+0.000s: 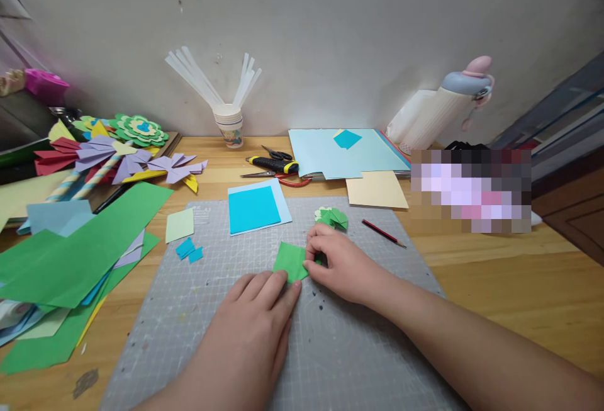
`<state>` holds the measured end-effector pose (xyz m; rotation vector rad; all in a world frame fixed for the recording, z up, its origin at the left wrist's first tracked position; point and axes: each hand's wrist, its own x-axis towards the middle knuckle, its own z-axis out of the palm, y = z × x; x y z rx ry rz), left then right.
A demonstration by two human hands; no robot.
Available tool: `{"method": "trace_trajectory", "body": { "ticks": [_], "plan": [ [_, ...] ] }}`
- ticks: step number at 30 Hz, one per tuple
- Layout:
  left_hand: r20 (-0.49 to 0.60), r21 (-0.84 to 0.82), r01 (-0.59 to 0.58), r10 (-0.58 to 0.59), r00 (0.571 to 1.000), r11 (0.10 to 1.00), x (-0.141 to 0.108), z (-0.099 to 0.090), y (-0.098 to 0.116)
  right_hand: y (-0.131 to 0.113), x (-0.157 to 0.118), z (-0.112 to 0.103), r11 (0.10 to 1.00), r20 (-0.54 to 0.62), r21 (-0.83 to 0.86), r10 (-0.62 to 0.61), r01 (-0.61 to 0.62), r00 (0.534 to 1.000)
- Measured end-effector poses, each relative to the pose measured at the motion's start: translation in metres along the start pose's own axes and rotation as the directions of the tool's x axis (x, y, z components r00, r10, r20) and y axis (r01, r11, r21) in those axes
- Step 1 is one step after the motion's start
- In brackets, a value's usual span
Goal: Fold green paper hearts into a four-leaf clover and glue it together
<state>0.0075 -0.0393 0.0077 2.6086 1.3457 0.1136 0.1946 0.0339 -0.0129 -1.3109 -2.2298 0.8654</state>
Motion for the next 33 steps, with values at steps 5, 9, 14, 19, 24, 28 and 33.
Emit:
{"method": "trace_trajectory", "body": {
  "ticks": [5, 9, 14, 19, 24, 28, 33],
  "plan": [
    [0.053, 0.007, -0.058, 0.058, 0.997, 0.998, 0.001, 0.001, -0.003, 0.000, 0.001, 0.000, 1.000, 0.006, -0.006, 0.005, -0.005, 1.000],
    [0.064, -0.006, -0.075, 0.075, 0.995, 0.997, 0.002, 0.002, -0.005, 0.000, 0.001, 0.000, 0.999, 0.008, -0.042, -0.006, 0.006, 1.000],
    [0.044, -0.039, -0.071, 0.073, 0.996, 0.997, 0.003, -0.001, -0.006, -0.010, -0.009, -0.011, 0.984, -0.051, -0.169, -0.072, 0.062, 0.996],
    [0.024, -0.047, -0.078, 0.079, 0.997, 0.996, 0.002, 0.000, -0.008, -0.030, -0.028, -0.017, 0.913, 0.145, -0.375, -0.112, 0.159, 0.983],
    [0.040, -0.061, -0.067, 0.070, 0.997, 0.996, 0.002, 0.001, -0.008, -0.044, -0.035, -0.014, 0.858, 0.232, -0.492, -0.031, 0.145, 0.972],
    [0.028, -0.069, -0.065, 0.067, 0.997, 0.995, 0.002, -0.001, -0.008, -0.049, -0.031, -0.017, 0.791, 0.196, -0.611, 0.180, -0.023, 0.964],
    [0.016, -0.061, -0.070, 0.072, 0.997, 0.996, 0.003, -0.002, -0.006, -0.047, -0.025, -0.023, 0.750, 0.146, -0.651, 0.273, -0.115, 0.951]
  ]
}}
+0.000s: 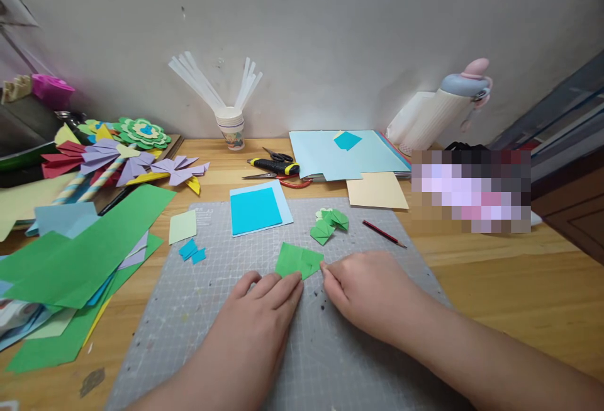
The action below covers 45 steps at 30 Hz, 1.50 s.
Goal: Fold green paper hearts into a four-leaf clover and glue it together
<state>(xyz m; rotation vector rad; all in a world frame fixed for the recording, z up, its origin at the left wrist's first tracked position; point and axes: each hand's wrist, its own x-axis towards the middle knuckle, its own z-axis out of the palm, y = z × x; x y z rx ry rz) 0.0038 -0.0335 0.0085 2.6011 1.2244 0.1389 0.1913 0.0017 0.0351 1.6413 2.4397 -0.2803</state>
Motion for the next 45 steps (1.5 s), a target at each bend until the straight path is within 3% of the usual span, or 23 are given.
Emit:
{"method": "trace_trajectory", "body": {
  "ticks": [5, 15, 19, 22, 24, 26, 30, 37, 45],
  "plan": [
    [-0.041, -0.011, 0.038, -0.039, 0.998, 0.999, 0.007, 0.004, 0.004, 0.000, 0.002, 0.000, 1.000, 0.021, 0.008, -0.017, 0.016, 1.000],
    [-0.071, 0.153, 0.084, -0.074, 0.995, 0.985, 0.005, -0.004, 0.009, 0.002, 0.002, 0.004, 1.000, 0.001, 0.007, -0.018, 0.018, 1.000],
    [-0.064, 0.135, 0.082, -0.073, 0.995, 0.987, 0.004, -0.004, 0.008, 0.006, 0.004, 0.009, 0.998, -0.121, 0.062, -0.023, 0.031, 0.992],
    [-0.053, 0.086, 0.109, -0.105, 0.993, 0.990, 0.004, -0.004, 0.006, 0.009, 0.003, 0.012, 0.974, -0.251, 0.115, -0.161, 0.194, 0.955],
    [-0.041, 0.054, 0.125, -0.123, 0.992, 0.991, 0.004, -0.005, 0.006, 0.010, 0.003, 0.014, 0.928, -0.241, 0.117, -0.319, 0.353, 0.917],
    [-0.038, 0.037, 0.128, -0.127, 0.991, 0.991, 0.003, -0.005, 0.006, 0.012, 0.004, 0.015, 0.911, -0.189, 0.100, -0.377, 0.400, 0.907],
    [-0.052, 0.026, 0.116, -0.114, 0.992, 0.993, 0.002, -0.005, 0.006, 0.015, 0.012, 0.018, 0.967, -0.183, 0.099, -0.216, 0.236, 0.959],
    [-0.110, -0.057, 0.098, -0.103, 0.989, 0.994, 0.006, -0.003, -0.001, 0.018, 0.021, 0.021, 0.947, -0.256, 0.299, -0.041, 0.119, 0.966],
    [-0.196, -0.146, 0.102, -0.129, 0.972, 0.984, 0.010, 0.003, -0.009, 0.013, 0.021, 0.029, 0.859, -0.275, 0.457, -0.109, 0.230, 0.955]
  ]
}}
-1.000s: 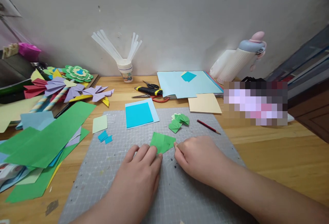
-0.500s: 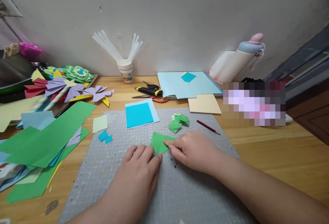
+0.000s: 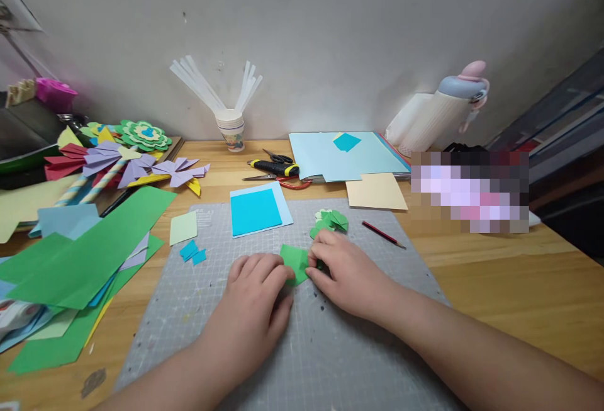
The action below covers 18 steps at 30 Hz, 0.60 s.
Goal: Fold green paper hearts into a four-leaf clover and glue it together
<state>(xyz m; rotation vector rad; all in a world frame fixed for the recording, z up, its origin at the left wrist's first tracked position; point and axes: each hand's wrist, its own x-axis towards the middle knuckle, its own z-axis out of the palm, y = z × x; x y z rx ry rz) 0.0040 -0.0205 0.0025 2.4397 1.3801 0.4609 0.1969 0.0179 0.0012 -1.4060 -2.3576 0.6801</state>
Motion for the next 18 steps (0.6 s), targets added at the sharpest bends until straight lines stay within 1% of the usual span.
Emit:
{"method": "trace_trajectory", "body": {
  "ticks": [3, 6, 8, 9, 11, 12, 13, 14, 15, 16, 18],
  "plan": [
    [-0.067, -0.006, 0.009, -0.009, 0.998, 1.000, 0.001, 0.000, -0.004, -0.002, 0.001, -0.001, 0.984, 0.021, 0.176, 0.038, -0.041, 0.999],
    [-0.133, -0.007, 0.000, -0.001, 0.991, 1.000, 0.003, -0.005, -0.006, -0.003, 0.002, -0.002, 0.924, 0.076, 0.369, 0.074, -0.097, 0.994],
    [-0.176, -0.009, -0.020, 0.018, 0.984, 1.000, 0.004, -0.009, -0.006, -0.003, 0.002, -0.003, 0.896, 0.092, 0.434, 0.065, -0.099, 0.994],
    [-0.198, -0.012, -0.029, 0.026, 0.980, 0.999, 0.004, -0.011, -0.006, -0.003, 0.002, -0.003, 0.893, 0.069, 0.440, 0.069, -0.092, 0.995],
    [-0.249, -0.012, -0.037, 0.033, 0.968, 0.999, 0.004, -0.013, -0.006, -0.004, 0.000, -0.004, 0.918, -0.053, 0.394, 0.070, -0.044, 0.996],
    [-0.278, -0.007, -0.035, 0.032, 0.960, 0.999, 0.004, -0.014, -0.005, -0.005, -0.001, -0.004, 0.940, -0.131, 0.341, 0.043, 0.004, 0.990],
    [-0.304, 0.002, -0.028, 0.027, 0.952, 1.000, 0.003, -0.014, -0.004, -0.006, -0.003, -0.004, 0.961, -0.200, 0.268, -0.008, 0.063, 0.980],
    [-0.328, 0.010, -0.024, 0.026, 0.944, 1.000, 0.003, -0.015, -0.003, -0.008, -0.005, -0.005, 0.975, -0.245, 0.178, -0.086, 0.132, 0.966],
    [-0.343, 0.015, -0.022, 0.026, 0.939, 1.000, 0.002, -0.015, -0.002, -0.010, -0.007, -0.005, 0.976, -0.257, 0.085, -0.174, 0.201, 0.951],
    [-0.349, 0.015, -0.023, 0.027, 0.937, 1.000, 0.002, -0.016, 0.000, -0.011, -0.009, -0.005, 0.965, -0.244, -0.004, -0.256, 0.263, 0.935],
    [-0.340, -0.002, -0.048, 0.045, 0.939, 0.999, 0.001, -0.017, 0.002, -0.013, -0.012, -0.005, 0.932, -0.198, -0.142, -0.357, 0.334, 0.913]
  ]
}}
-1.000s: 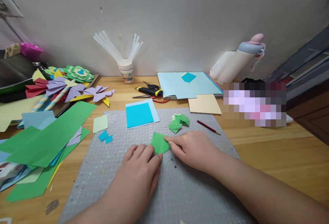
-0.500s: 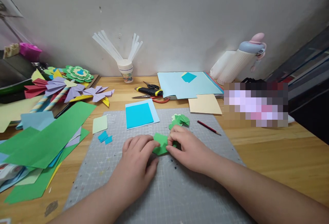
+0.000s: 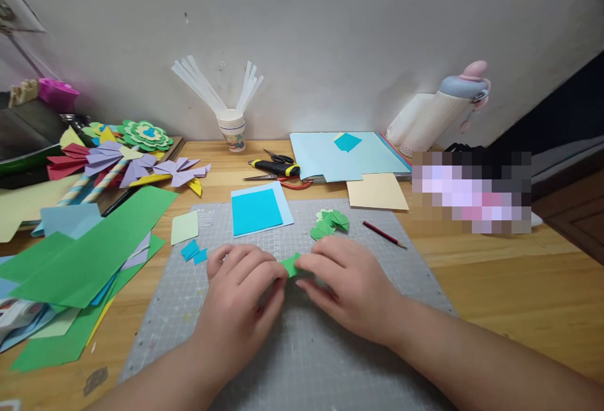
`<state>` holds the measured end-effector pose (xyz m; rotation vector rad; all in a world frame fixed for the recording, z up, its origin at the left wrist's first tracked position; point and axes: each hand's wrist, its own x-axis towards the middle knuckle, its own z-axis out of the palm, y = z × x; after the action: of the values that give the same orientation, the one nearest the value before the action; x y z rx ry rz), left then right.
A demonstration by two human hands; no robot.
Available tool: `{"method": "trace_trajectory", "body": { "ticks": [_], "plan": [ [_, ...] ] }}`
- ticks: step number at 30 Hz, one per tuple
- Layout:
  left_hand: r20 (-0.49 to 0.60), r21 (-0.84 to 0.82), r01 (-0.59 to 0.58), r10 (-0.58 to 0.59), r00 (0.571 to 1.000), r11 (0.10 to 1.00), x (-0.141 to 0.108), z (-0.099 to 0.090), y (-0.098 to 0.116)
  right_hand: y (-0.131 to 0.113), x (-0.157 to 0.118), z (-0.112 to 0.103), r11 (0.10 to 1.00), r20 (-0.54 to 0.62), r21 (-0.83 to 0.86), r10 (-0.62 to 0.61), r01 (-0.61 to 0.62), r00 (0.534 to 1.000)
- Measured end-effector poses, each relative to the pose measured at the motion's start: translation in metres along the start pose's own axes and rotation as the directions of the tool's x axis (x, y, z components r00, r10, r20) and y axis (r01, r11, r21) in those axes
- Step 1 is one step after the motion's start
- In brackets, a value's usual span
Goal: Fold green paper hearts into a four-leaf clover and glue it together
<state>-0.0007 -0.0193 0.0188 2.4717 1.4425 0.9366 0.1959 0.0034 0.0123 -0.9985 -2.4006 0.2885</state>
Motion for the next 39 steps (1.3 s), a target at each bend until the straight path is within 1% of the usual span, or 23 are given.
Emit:
{"method": "trace_trajectory", "body": {
  "ticks": [3, 6, 8, 10, 13, 18, 22, 25, 30, 36, 39],
  "plan": [
    [-0.003, -0.030, -0.040, 0.040, 0.999, 0.999, 0.000, -0.001, 0.002, 0.001, -0.002, 0.001, 0.994, 0.028, -0.096, -0.058, 0.060, 0.998],
    [-0.033, -0.021, -0.082, 0.081, 0.996, 0.996, -0.001, 0.001, -0.001, 0.008, -0.001, 0.003, 0.984, 0.028, -0.142, -0.100, 0.103, 0.995],
    [-0.034, -0.009, -0.121, 0.120, 0.992, 0.993, -0.001, 0.003, -0.005, 0.013, 0.001, 0.005, 0.978, 0.012, -0.153, -0.139, 0.139, 0.990],
    [0.001, 0.006, -0.148, 0.148, 0.989, 0.989, -0.002, 0.006, -0.008, 0.017, 0.004, 0.007, 0.971, 0.013, -0.153, -0.183, 0.183, 0.983],
    [0.105, 0.031, -0.148, 0.144, 0.984, 0.988, -0.003, 0.009, -0.010, 0.022, 0.006, 0.010, 0.959, 0.060, -0.165, -0.225, 0.232, 0.972],
    [0.193, 0.072, -0.134, 0.118, 0.974, 0.988, -0.003, 0.010, -0.012, 0.024, 0.005, 0.013, 0.962, 0.178, -0.149, -0.202, 0.229, 0.963],
    [0.298, 0.083, -0.135, 0.104, 0.949, 0.987, -0.003, 0.008, -0.013, 0.023, 0.005, 0.010, 0.965, 0.285, -0.099, -0.208, 0.244, 0.936],
    [0.370, 0.074, -0.124, 0.088, 0.925, 0.989, -0.002, 0.006, -0.014, 0.024, 0.005, 0.005, 0.963, 0.319, -0.061, -0.231, 0.263, 0.919],
    [0.403, 0.029, -0.128, 0.106, 0.909, 0.991, 0.001, 0.003, -0.013, 0.026, 0.004, -0.001, 0.948, 0.358, -0.016, -0.291, 0.317, 0.887],
    [0.372, 0.032, -0.122, 0.101, 0.923, 0.992, 0.000, 0.000, -0.009, 0.023, 0.004, -0.003, 0.943, 0.391, 0.017, -0.311, 0.331, 0.866],
    [0.403, -0.018, -0.138, 0.133, 0.905, 0.990, 0.001, -0.001, -0.009, 0.021, 0.004, -0.003, 0.946, 0.400, 0.030, -0.307, 0.323, 0.863]
  ]
}}
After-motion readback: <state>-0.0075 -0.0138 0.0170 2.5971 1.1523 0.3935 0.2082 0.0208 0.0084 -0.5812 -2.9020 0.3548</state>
